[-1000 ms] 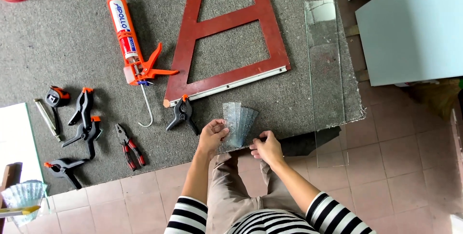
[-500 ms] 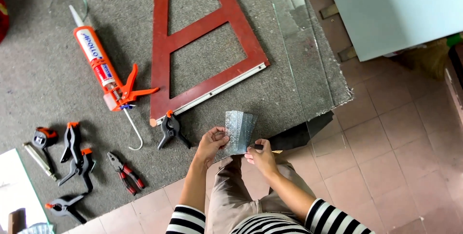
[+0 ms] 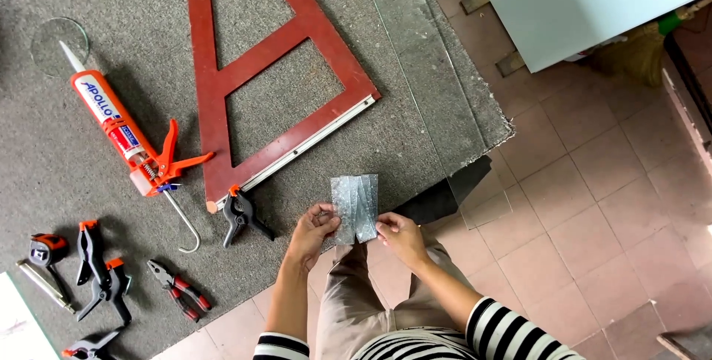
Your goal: Preparing and leveling small glass pieces on a workshop table using various tools.
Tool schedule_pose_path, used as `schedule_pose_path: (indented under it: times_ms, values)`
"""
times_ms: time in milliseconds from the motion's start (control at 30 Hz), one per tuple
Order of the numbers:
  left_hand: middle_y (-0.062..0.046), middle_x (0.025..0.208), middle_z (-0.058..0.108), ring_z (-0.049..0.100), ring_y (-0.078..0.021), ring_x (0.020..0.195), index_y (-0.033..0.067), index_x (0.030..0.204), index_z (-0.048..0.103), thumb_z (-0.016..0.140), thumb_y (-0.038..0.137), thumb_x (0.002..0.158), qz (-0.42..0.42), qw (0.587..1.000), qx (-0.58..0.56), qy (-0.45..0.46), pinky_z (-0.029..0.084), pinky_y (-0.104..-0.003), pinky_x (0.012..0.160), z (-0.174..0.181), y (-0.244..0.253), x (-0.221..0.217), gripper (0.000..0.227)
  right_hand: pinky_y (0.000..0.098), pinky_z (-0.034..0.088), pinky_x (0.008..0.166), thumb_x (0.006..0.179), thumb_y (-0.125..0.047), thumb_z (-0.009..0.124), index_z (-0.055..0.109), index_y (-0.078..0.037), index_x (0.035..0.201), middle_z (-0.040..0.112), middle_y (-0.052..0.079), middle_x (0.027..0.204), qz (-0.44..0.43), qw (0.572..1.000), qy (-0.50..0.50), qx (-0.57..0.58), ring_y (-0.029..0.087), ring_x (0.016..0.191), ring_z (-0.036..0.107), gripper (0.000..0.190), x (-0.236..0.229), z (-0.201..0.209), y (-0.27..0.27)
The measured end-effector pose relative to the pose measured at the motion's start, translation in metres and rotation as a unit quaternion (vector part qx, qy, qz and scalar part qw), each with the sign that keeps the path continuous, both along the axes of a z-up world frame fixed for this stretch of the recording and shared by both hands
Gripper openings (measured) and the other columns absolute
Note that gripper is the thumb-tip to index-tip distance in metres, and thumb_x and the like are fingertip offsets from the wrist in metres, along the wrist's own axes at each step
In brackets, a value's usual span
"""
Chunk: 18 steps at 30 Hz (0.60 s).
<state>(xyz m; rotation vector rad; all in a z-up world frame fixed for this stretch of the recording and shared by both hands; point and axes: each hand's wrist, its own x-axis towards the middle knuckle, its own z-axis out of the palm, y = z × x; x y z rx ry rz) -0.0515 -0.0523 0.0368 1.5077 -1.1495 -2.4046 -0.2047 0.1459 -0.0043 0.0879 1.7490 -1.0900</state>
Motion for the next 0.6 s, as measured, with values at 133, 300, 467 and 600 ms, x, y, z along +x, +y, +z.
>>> schedule_pose_path:
  times_ms: [133, 300, 467, 600]
  values:
    - [0.000, 0.085, 0.075, 0.070, -0.0116, 0.070, 0.0122, 0.116, 0.068, 0.078, -0.009, 0.093, 0.007, 1.000, 0.001, 0.002, 0.054, -0.022, 0.059, -0.006, 0.007, 0.002, 0.033, 0.0204, 0.066, 0.063, 0.097, -0.010, 0.078, 0.082, -0.005, 0.116, 0.079, 0.009, 0.089, -0.012, 0.998, -0.024, -0.050, 0.012, 0.077, 0.075, 0.020, -0.002, 0.009, 0.002]
    - [-0.001, 0.082, 0.073, 0.069, -0.0132, 0.070, 0.0118, 0.113, 0.067, 0.079, -0.011, 0.093, 0.008, 0.999, 0.019, 0.045, 0.052, -0.023, 0.060, 0.021, 0.020, -0.024, 0.032, 0.0226, 0.066, 0.065, 0.097, -0.008, 0.079, 0.080, -0.004, 0.116, 0.079, 0.010, 0.091, -0.036, 0.996, -0.025, -0.075, 0.014, 0.079, 0.075, 0.019, -0.025, 0.020, 0.023]
    - [-0.002, 0.088, 0.074, 0.067, -0.0129, 0.072, 0.0091, 0.110, 0.068, 0.077, -0.010, 0.096, -0.024, 0.994, 0.046, 0.094, 0.052, -0.023, 0.062, 0.050, 0.045, -0.077, 0.026, 0.0305, 0.069, 0.071, 0.098, -0.005, 0.077, 0.079, 0.000, 0.121, 0.079, 0.014, 0.098, -0.066, 0.997, 0.016, -0.044, 0.020, 0.083, 0.076, 0.024, -0.085, 0.089, 0.059]
    - [-0.002, 0.092, 0.075, 0.067, -0.0145, 0.075, 0.0100, 0.110, 0.066, 0.076, -0.011, 0.096, -0.023, 0.992, 0.057, 0.111, 0.051, -0.024, 0.062, 0.030, 0.069, -0.098, 0.027, 0.0303, 0.069, 0.072, 0.099, -0.004, 0.077, 0.077, 0.001, 0.122, 0.078, 0.013, 0.102, -0.102, 0.992, 0.050, -0.056, 0.018, 0.085, 0.074, 0.024, -0.132, 0.059, 0.117]
